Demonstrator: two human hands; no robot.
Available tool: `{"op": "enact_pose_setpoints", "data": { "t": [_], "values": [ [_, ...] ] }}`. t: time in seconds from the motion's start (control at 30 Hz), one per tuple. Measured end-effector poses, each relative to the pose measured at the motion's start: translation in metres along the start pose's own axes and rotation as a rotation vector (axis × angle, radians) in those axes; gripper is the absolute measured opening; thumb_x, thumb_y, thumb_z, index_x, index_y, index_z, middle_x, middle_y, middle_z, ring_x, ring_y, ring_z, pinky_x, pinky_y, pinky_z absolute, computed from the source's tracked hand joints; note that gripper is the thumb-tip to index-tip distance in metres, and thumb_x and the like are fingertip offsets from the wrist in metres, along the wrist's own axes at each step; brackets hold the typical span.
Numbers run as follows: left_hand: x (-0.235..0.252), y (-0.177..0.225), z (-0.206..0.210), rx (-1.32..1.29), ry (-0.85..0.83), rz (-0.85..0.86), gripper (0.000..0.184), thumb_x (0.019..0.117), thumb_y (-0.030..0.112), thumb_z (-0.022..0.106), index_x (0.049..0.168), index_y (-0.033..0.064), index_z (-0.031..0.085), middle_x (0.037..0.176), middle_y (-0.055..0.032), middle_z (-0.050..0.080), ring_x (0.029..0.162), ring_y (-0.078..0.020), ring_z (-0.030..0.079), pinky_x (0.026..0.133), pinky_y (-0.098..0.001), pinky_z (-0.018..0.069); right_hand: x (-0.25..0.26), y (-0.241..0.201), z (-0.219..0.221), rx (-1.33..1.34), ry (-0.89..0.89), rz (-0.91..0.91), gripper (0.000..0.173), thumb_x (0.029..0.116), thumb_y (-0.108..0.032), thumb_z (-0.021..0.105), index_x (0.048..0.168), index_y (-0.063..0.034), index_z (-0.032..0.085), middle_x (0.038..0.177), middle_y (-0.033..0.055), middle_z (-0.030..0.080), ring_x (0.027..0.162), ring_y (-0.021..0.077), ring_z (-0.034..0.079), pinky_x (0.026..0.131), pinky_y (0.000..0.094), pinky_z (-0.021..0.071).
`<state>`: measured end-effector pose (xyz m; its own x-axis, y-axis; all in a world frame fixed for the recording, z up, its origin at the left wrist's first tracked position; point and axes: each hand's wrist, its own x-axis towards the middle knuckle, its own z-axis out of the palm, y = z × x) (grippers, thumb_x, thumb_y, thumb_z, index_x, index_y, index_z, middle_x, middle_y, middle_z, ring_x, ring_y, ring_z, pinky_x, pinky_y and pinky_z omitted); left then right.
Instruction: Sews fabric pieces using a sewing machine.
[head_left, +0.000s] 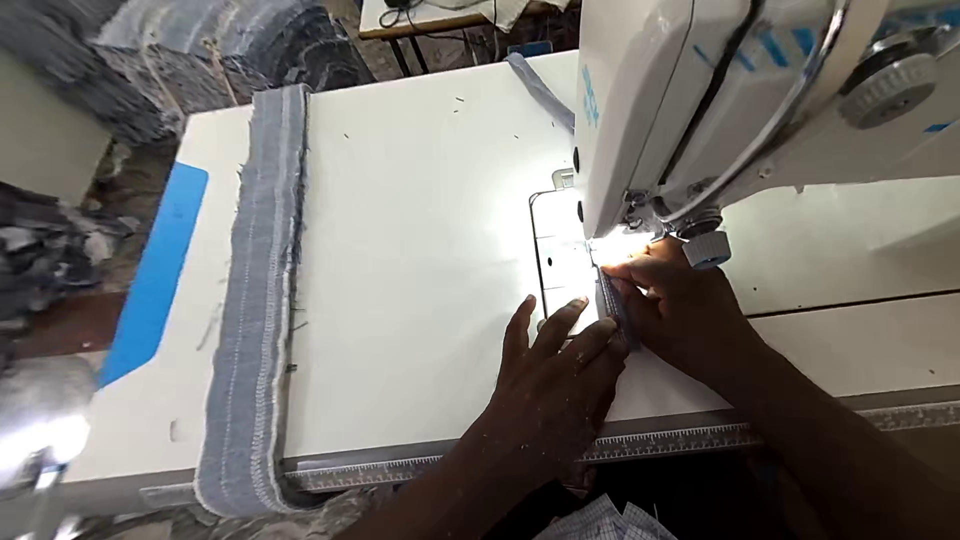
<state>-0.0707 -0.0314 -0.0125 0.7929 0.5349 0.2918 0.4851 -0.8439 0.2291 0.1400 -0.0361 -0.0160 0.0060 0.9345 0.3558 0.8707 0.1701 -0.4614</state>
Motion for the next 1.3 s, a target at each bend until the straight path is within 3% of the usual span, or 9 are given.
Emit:
{"op": "enact_pose_setpoints", "data": {
  "t": [0.3,0.47,0.6,0.73,1.0,1.1,1.17,1.23,1.3],
  "values": [
    [0.041,-0.037,0.000,0.066,0.009,-0.007,0.032,0.0995,0.024,0.053,0.124,0.0212,0.072,0.136,0.0017,0.064,0.143,-0.0285,0.045,0.117,-0.0653,0.0263,-0.001,0.004,0.009,-0.045,0.046,-0.081,0.025,0.1012,-0.020,0.052,0.107,-0.0105,0.074,0.106,0.0094,0.072,0.105,0.0266,0.067,0.093,0.0406,0.0536],
    [0.042,-0.039,0.008,0.099,0.105,-0.039,0.035,0.1013,0.028,0.050,0.128,0.0191,0.071,0.126,-0.0006,0.068,0.129,-0.0232,0.056,0.116,-0.0595,0.0303,0.005,0.021,0.008,-0.139,-0.071,-0.154,0.040,0.0988,-0.020,0.043,0.124,-0.0113,0.073,0.129,0.0119,0.069,0.120,0.0332,0.062,0.099,0.0480,0.0504],
    [0.037,-0.037,0.011,0.118,0.211,-0.018,0.029,0.1000,0.028,0.054,0.115,0.0160,0.076,0.110,-0.0021,0.071,0.113,-0.0222,0.062,0.109,-0.0524,0.0384,0.020,0.035,0.000,-0.062,-0.052,-0.222,0.033,0.0975,-0.021,0.048,0.111,-0.0097,0.075,0.106,0.0104,0.073,0.108,0.0272,0.066,0.098,0.0428,0.0490],
    [0.038,-0.038,0.012,0.122,0.211,-0.025,0.027,0.1003,0.031,0.054,0.110,0.0171,0.076,0.114,-0.0029,0.069,0.117,-0.0232,0.061,0.109,-0.0510,0.0401,0.013,0.037,-0.009,-0.117,-0.076,-0.306,0.037,0.0978,-0.015,0.048,0.126,-0.0090,0.072,0.118,0.0133,0.071,0.115,0.0297,0.066,0.100,0.0419,0.0515],
    [0.038,-0.039,0.015,0.119,0.212,-0.026,0.030,0.1005,0.031,0.052,0.110,0.0164,0.076,0.112,-0.0034,0.069,0.115,-0.0231,0.060,0.104,-0.0469,0.0430,-0.002,0.004,0.010,-0.203,-0.013,-0.117,0.031,0.0926,-0.006,0.056,0.118,-0.0064,0.074,0.109,0.0170,0.065,0.104,0.0340,0.062,0.088,0.0429,0.0535],
    [0.042,-0.028,0.012,0.128,0.187,-0.067,0.028,0.0993,0.030,0.054,0.111,0.0165,0.075,0.104,-0.0025,0.068,0.104,-0.0224,0.062,0.087,-0.0430,0.0474,-0.003,0.000,0.008,-0.192,-0.023,-0.108,0.028,0.0937,-0.006,0.058,0.117,-0.0060,0.074,0.109,0.0168,0.064,0.104,0.0340,0.061,0.088,0.0428,0.0545],
    [0.047,-0.007,0.010,0.140,0.116,-0.168,0.035,0.1009,0.035,0.053,0.125,0.0150,0.069,0.100,-0.0045,0.069,0.092,-0.0246,0.066,0.073,-0.0447,0.0512,-0.006,0.003,-0.002,-0.115,-0.025,-0.090,0.027,0.0933,-0.008,0.060,0.115,-0.0091,0.076,0.106,0.0124,0.064,0.103,0.0303,0.061,0.089,0.0417,0.0535],
    [0.053,0.014,0.012,0.156,0.001,-0.275,0.051,0.1036,0.048,0.048,0.137,0.0128,0.062,0.100,-0.0087,0.069,0.084,-0.0281,0.067,0.068,-0.0473,0.0536,-0.022,0.012,-0.024,-0.024,0.097,-0.031,0.024,0.0919,-0.011,0.061,0.108,-0.0113,0.080,0.100,0.0078,0.070,0.096,0.0240,0.067,0.082,0.0409,0.0569],
    [0.058,0.022,0.014,0.177,-0.050,-0.317,0.058,0.1053,0.056,0.042,0.133,0.0106,0.066,0.094,-0.0097,0.069,0.076,-0.0279,0.068,0.062,-0.0453,0.0540,-0.050,0.030,-0.059,-0.016,0.334,0.039,0.022,0.0915,-0.009,0.061,0.105,-0.0051,0.079,0.100,0.0126,0.073,0.085,0.0223,0.071,0.069,0.0397,0.0610]
  ]
}}
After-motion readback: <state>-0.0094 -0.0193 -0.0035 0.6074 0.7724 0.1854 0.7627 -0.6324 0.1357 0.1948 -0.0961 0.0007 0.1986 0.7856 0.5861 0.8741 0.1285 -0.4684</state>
